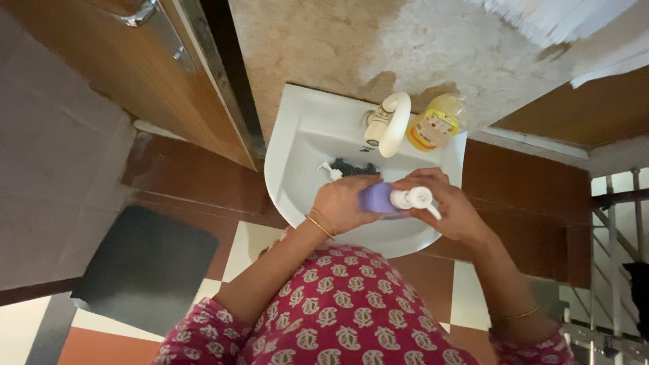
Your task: The person unscrews the pump from a small purple bottle, pours liquid from a large yellow refill bottle into it, and then reattaches the pump mechanism.
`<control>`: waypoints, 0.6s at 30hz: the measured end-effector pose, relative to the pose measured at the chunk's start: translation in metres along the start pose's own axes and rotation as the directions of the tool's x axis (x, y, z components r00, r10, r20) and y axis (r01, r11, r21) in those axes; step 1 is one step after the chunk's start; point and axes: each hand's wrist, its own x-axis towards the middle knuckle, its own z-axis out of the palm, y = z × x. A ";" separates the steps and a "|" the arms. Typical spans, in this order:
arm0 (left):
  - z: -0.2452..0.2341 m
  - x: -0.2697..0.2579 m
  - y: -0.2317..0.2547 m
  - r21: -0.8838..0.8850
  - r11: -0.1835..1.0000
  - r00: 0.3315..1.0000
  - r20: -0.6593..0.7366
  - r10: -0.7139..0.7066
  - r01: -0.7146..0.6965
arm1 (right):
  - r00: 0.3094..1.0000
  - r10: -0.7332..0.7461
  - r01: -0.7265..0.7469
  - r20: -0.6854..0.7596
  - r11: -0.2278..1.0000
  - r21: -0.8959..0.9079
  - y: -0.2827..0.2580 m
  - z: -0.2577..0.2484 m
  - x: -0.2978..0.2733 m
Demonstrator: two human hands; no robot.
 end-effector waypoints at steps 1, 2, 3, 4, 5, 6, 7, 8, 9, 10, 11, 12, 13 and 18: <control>0.001 -0.001 0.002 -0.023 0.999 0.999 -0.035 0.023 -0.024 | 0.999 0.047 -0.047 0.001 0.998 0.036 -0.002 -0.001 0.001; 0.001 -0.001 0.003 -0.044 0.998 0.997 -0.071 0.044 -0.048 | 0.996 0.092 -0.092 0.004 0.993 0.073 -0.003 -0.002 0.002; 0.001 0.000 0.004 -0.044 0.998 0.998 -0.057 0.032 -0.035 | 0.990 0.138 -0.138 0.009 0.984 0.109 -0.004 -0.002 0.003; 0.000 0.000 0.005 -0.044 0.999 0.999 -0.046 0.018 -0.020 | 0.996 0.078 -0.077 -0.040 0.997 0.018 -0.004 -0.001 0.005; -0.001 0.001 0.005 -0.044 0.999 0.999 -0.035 0.003 -0.005 | 0.997 0.013 -0.019 -0.083 0.997 -0.075 -0.003 0.002 0.006; 0.000 0.000 0.006 -0.030 0.999 0.999 -0.038 -0.018 0.017 | 0.992 -0.053 0.033 -0.117 0.986 -0.166 -0.002 0.006 0.004; 0.001 0.000 0.008 -0.016 0.999 0.998 -0.041 -0.040 0.039 | 0.986 -0.019 -0.014 -0.167 0.981 -0.194 0.001 0.010 0.003; 0.001 0.001 0.008 0.000 0.998 0.997 -0.044 -0.058 0.058 | 0.975 0.011 -0.061 -0.222 0.974 -0.219 0.004 0.016 0.003; 0.001 0.002 0.008 0.003 0.996 0.995 -0.048 -0.083 0.084 | 0.960 0.039 -0.109 -0.277 0.964 -0.241 0.007 0.021 0.004; 0.002 0.002 0.008 0.006 0.994 0.993 -0.048 -0.109 0.109 | 0.937 0.011 -0.117 -0.348 0.951 -0.285 0.010 0.029 0.004; 0.004 0.002 0.008 0.009 0.991 0.990 -0.048 -0.134 0.135 | 0.909 -0.021 -0.128 -0.416 0.936 -0.328 0.012 0.039 0.004; 0.006 0.001 0.008 0.008 0.994 0.991 -0.081 -0.109 0.110 | 0.873 -0.056 -0.146 -0.484 0.918 -0.369 0.014 0.047 0.004; 0.009 0.000 0.010 0.007 0.996 0.990 -0.114 -0.085 0.086 | 0.853 0.062 -0.260 -0.518 0.911 -0.320 0.013 0.055 0.005; 0.011 0.002 0.009 -0.009 0.995 0.984 -0.144 -0.103 0.103 | 0.812 0.251 -0.411 -0.527 0.887 -0.211 0.003 0.065 0.012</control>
